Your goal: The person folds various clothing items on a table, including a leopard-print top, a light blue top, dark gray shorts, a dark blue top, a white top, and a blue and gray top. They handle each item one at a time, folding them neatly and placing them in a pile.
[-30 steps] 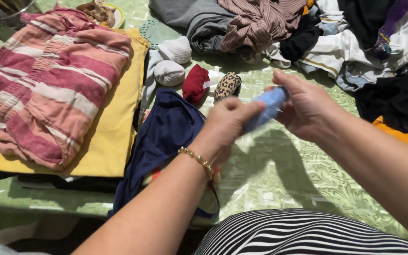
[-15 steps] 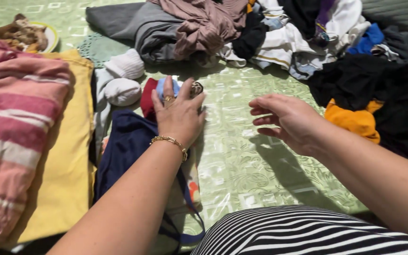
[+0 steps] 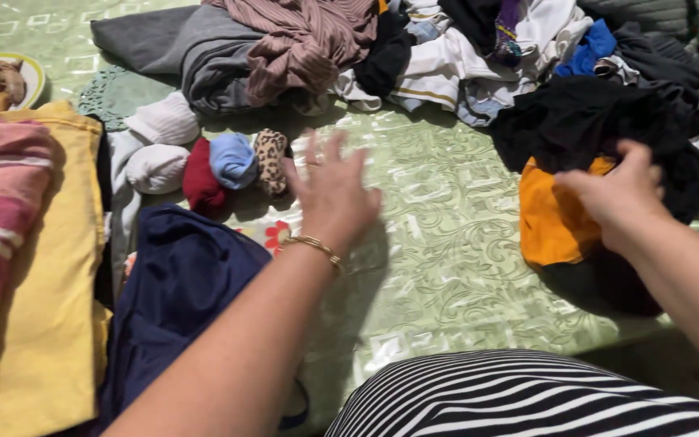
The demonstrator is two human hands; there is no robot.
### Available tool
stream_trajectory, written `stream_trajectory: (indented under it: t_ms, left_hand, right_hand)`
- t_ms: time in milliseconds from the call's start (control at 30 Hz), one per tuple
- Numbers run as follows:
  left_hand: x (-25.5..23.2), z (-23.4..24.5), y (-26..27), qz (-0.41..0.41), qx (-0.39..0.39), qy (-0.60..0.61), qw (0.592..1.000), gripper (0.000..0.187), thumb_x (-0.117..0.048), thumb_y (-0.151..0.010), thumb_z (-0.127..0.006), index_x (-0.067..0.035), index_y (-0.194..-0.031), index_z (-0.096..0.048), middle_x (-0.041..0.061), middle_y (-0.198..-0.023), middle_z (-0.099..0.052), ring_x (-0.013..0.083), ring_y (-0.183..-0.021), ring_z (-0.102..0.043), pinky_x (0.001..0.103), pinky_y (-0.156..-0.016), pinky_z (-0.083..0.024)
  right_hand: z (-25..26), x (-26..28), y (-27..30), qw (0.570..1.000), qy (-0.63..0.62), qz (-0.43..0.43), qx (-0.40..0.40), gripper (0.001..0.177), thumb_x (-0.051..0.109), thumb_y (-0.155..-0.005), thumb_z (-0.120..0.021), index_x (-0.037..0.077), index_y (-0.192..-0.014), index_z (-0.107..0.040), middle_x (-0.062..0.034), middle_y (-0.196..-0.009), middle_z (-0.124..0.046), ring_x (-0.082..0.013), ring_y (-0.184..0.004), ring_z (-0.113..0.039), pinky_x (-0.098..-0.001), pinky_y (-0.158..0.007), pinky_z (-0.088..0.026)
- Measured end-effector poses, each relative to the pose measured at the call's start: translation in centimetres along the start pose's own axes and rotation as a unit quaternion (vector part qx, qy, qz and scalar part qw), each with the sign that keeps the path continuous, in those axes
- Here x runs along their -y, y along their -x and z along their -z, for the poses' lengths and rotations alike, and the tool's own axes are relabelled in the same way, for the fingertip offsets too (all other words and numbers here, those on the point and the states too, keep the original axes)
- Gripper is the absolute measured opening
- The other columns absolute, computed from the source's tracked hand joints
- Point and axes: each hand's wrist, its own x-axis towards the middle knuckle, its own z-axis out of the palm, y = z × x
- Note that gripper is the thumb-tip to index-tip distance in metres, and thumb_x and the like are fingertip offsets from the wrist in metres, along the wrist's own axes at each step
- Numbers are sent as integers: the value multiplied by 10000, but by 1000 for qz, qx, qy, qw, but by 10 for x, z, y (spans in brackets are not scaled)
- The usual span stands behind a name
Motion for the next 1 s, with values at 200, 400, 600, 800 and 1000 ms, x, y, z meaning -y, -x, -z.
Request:
stream_trajectory:
  t_ms: [200, 400, 600, 800, 1000]
  left_hand:
    - [-81, -48, 10, -124, -13, 212, 969, 562, -364, -823, -776, -103, -1305, -651, 166, -1405, -535, 399, -1336, -412, 476, -1132, -351]
    - [-147, -48, 4, -169, -59, 221, 959, 550, -416, -867, -695, -139, -1340, -649, 111, -1449, -574, 406, -1365, -462, 488, -1143, -376]
    - [-182, -97, -5, -118, -38, 193, 973, 616, -442, -930, -678, -159, -1460, -544, 175, -1535, -489, 439, -1384, -413, 509, -1150, -337]
    - [-226, -127, 3, -88, 97, 250, 959, 909, -420, -768, -778, -155, -1549, -398, 189, -1508, -505, 412, -1350, -504, 461, -1138, -427]
    - [-274, -109, 6, -144, 155, 181, 960, 1105, -400, -621, -908, -154, -1532, -333, 196, -1501, -423, 433, -1324, -439, 474, -1075, -405]
  right_hand:
    - [-9, 11, 4, 929, -170, 30, 327, 677, 59, -773, -676, 82, -1441, -567, -133, -1080, -720, -240, -821, -682, -388, -687, -555]
    - [3, 16, 7, 750, -218, 222, 584, 391, 37, -750, -638, -14, -1123, -744, -82, -971, -780, -128, -870, -691, -301, -764, -581]
    - [17, -19, -67, 879, -206, 363, 230, 297, 157, -863, -691, 128, -1149, -763, -102, -1088, -731, -219, -1012, -694, -340, -911, -549]
    - [3, -67, -154, 932, -50, 353, 63, 655, 448, -865, -795, 251, -1477, -670, -296, -1492, -443, -511, -1301, -405, -559, -1096, -375]
    - [-37, -75, -215, 949, 43, 289, 115, 876, 606, -777, -843, 224, -1514, -564, -362, -1434, -429, -563, -1238, -417, -606, -1001, -371]
